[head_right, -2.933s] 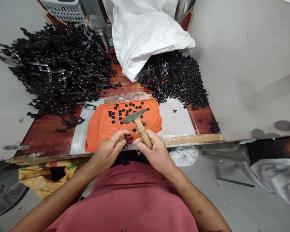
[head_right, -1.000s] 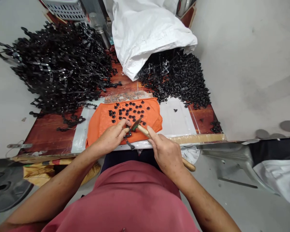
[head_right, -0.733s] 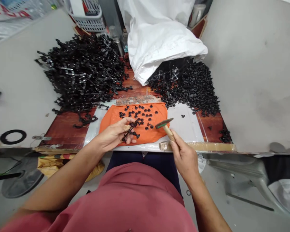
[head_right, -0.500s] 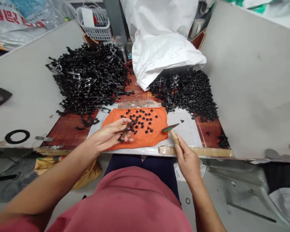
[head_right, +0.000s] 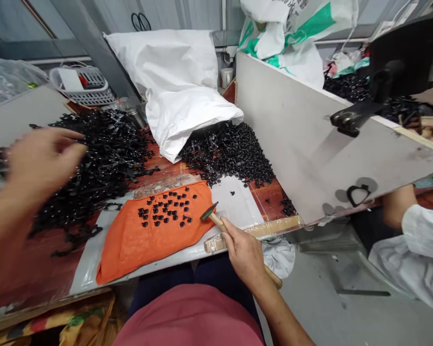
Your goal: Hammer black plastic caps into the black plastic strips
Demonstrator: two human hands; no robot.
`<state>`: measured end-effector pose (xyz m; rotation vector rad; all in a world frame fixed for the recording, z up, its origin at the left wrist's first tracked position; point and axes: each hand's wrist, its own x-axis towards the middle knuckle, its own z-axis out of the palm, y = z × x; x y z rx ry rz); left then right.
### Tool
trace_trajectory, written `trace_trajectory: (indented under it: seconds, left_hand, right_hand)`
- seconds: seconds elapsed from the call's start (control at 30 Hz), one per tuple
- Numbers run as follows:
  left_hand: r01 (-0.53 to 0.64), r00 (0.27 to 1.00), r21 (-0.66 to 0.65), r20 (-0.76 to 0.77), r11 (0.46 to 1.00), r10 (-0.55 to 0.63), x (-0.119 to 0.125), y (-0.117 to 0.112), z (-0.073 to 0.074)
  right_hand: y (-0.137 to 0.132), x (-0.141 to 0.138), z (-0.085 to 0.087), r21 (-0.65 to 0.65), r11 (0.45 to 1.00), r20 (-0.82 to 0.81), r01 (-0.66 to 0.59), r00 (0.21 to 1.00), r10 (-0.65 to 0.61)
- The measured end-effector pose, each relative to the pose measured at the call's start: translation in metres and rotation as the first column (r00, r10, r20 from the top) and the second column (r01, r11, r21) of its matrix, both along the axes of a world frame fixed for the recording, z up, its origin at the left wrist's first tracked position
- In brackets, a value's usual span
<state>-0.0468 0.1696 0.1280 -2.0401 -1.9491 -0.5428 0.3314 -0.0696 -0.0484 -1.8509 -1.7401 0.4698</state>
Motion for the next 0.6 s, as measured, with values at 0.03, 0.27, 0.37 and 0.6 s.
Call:
trace_trajectory:
  seconds: [0.03, 0.27, 0.37, 0.6]
  left_hand:
    - [0.167, 0.986, -0.071, 0.019, 0.983, -0.166, 0.037, -0.001, -0.013]
    - [0.711, 0.681, -0.333, 0.105, 0.620, -0.725, 0.243, 0.021, -0.091]
    - [0.613, 0.784, -0.320, 0.136, 0.722, -0.606, 0.284, 0.052, -0.099]
    - [0.532, 0.845, -0.390, 0.184, 0.752, -0.502, 0.347, 0.094, -0.122]
  right_hand:
    - [0.000, 0.000, 0.000, 0.002, 1.000, -0.001, -0.003, 1.000, 0.003]
    - [-0.001, -0.002, 0.000, 0.017, 1.000, -0.017, -0.013, 1.000, 0.013]
    - [-0.002, -0.003, -0.003, 0.044, 0.999, -0.032, 0.001, 1.000, 0.001]
    - [-0.001, -0.002, -0.004, 0.049, 0.999, -0.048, -0.019, 0.999, 0.021]
